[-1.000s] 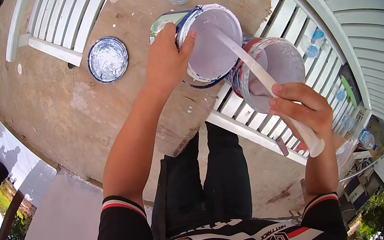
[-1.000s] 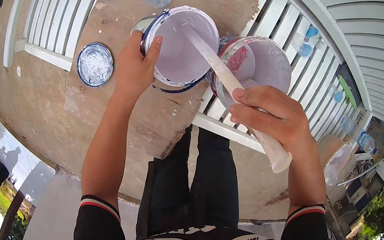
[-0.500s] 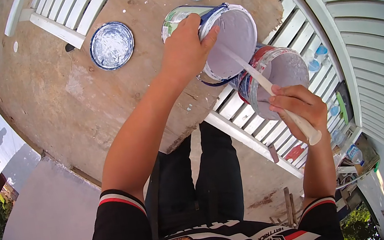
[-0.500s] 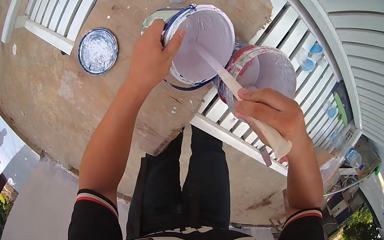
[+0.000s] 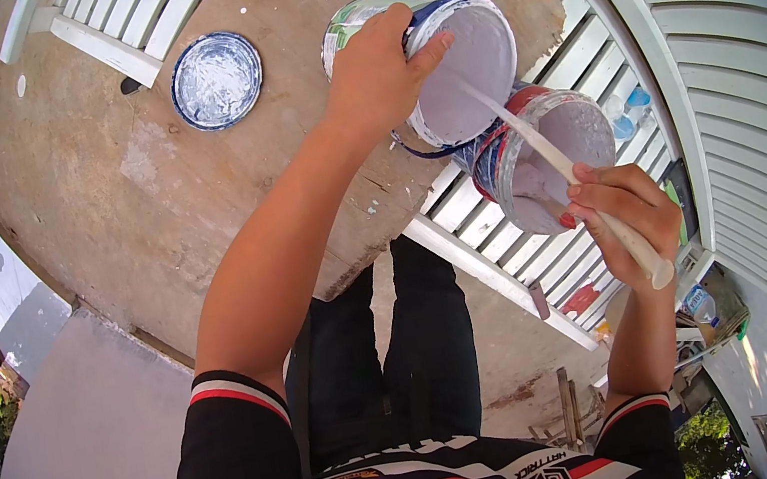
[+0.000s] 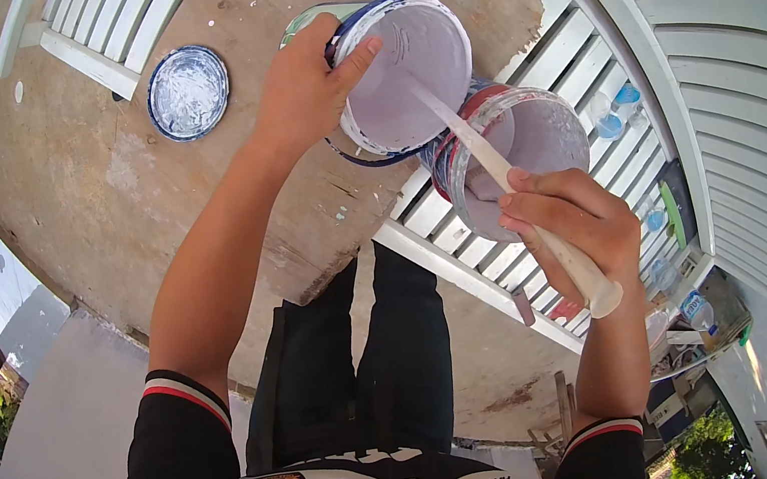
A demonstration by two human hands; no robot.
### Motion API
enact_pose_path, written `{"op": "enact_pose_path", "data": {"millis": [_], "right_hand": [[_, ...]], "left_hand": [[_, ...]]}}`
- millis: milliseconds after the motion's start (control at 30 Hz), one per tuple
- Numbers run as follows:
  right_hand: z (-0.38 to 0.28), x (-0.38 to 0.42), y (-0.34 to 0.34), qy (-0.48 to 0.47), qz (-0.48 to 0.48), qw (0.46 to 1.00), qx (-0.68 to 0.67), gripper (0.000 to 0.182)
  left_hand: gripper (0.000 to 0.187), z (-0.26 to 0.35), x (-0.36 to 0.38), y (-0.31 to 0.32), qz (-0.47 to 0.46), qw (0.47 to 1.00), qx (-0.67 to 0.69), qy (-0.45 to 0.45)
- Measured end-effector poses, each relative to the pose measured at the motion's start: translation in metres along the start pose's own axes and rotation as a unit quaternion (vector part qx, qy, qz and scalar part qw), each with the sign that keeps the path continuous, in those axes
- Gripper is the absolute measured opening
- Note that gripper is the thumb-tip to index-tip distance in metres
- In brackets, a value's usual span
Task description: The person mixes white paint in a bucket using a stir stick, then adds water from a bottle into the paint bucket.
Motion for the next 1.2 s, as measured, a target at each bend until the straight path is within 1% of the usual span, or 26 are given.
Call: {"op": "enact_pose_path", "data": {"millis": [67,167,267,367,467,500,600,633,700,733,800,833,933,1033,1067,1133,1200], "right_hand": [[-0.003,0.0,-0.002,0.008,-0.018,1.0,-0.016,0.017],[-0.008,0.001,-0.007,-0.005,0.034,0.999,0.031,0.017],[-0.009,0.0,-0.003,-0.008,-0.015,0.999,0.028,0.017],[-0.008,-0.002,-0.009,0.003,-0.014,1.0,-0.018,0.017],[-0.004,-0.005,-0.011,-0.025,0.042,0.998,0.03,0.02],[-0.005,-0.007,-0.01,-0.041,0.036,0.998,0.04,0.02],[-0.004,-0.006,-0.007,-0.014,-0.012,1.0,0.0,0.02],[-0.003,-0.005,-0.009,-0.01,0.005,1.0,0.002,0.02],[-0.001,-0.003,-0.012,-0.002,0.041,0.999,0.005,0.02],[-0.003,-0.004,-0.01,-0.015,0.039,0.999,0.022,0.02],[-0.012,-0.006,-0.005,-0.039,0.031,0.997,0.055,0.019],[-0.015,-0.005,0.0,-0.035,0.012,0.998,0.048,0.02],[-0.018,0.001,0.004,0.006,0.015,1.0,0.006,0.018],[-0.016,0.007,0.001,0.019,0.071,0.996,0.04,0.018],[-0.017,0.008,0.0,0.019,0.089,0.994,0.057,0.018],[-0.021,0.006,0.0,0.0,0.065,0.995,0.075,0.018],[-0.026,0.005,0.001,-0.004,0.026,0.995,0.1,0.017]], "left_hand": [[0.042,0.001,-0.002,0.001,0.0,1.0,0.002,-0.001],[0.042,0.0,-0.003,-0.001,-0.004,1.0,0.013,-0.015],[0.042,-0.001,-0.004,-0.001,-0.011,1.0,0.018,-0.021],[0.042,0.001,-0.003,-0.001,-0.004,1.0,0.014,-0.009],[0.041,-0.001,-0.004,-0.002,0.003,1.0,0.015,-0.005],[0.041,-0.002,-0.004,-0.003,0.005,1.0,0.014,-0.005],[0.04,-0.009,-0.005,-0.007,0.008,1.0,0.017,-0.003],[0.04,-0.011,-0.006,-0.008,0.009,1.0,0.02,-0.002],[0.04,-0.015,-0.006,-0.009,0.004,0.999,0.044,-0.027],[0.04,-0.018,-0.005,-0.01,0.001,0.998,0.056,-0.04],[0.039,-0.019,-0.005,-0.011,0.008,0.999,0.038,-0.025],[0.039,-0.02,-0.004,-0.011,0.012,0.999,0.031,-0.017],[0.038,-0.018,-0.001,-0.013,0.014,0.999,0.042,-0.019],[0.037,-0.016,0.003,-0.015,-0.011,0.997,0.054,-0.059],[0.036,-0.016,0.004,-0.015,0.006,0.997,0.057,-0.043],[0.036,-0.015,0.007,-0.015,0.043,0.997,0.063,-0.01],[0.035,-0.017,0.01,-0.012,0.03,0.998,0.057,-0.012]]}}
Point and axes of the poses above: each hand's wrist, its own x-axis away from the middle knuckle, its own y-axis out of the palm, z = x × y, the point moved 4 cm from there along -x, towards the middle knuckle
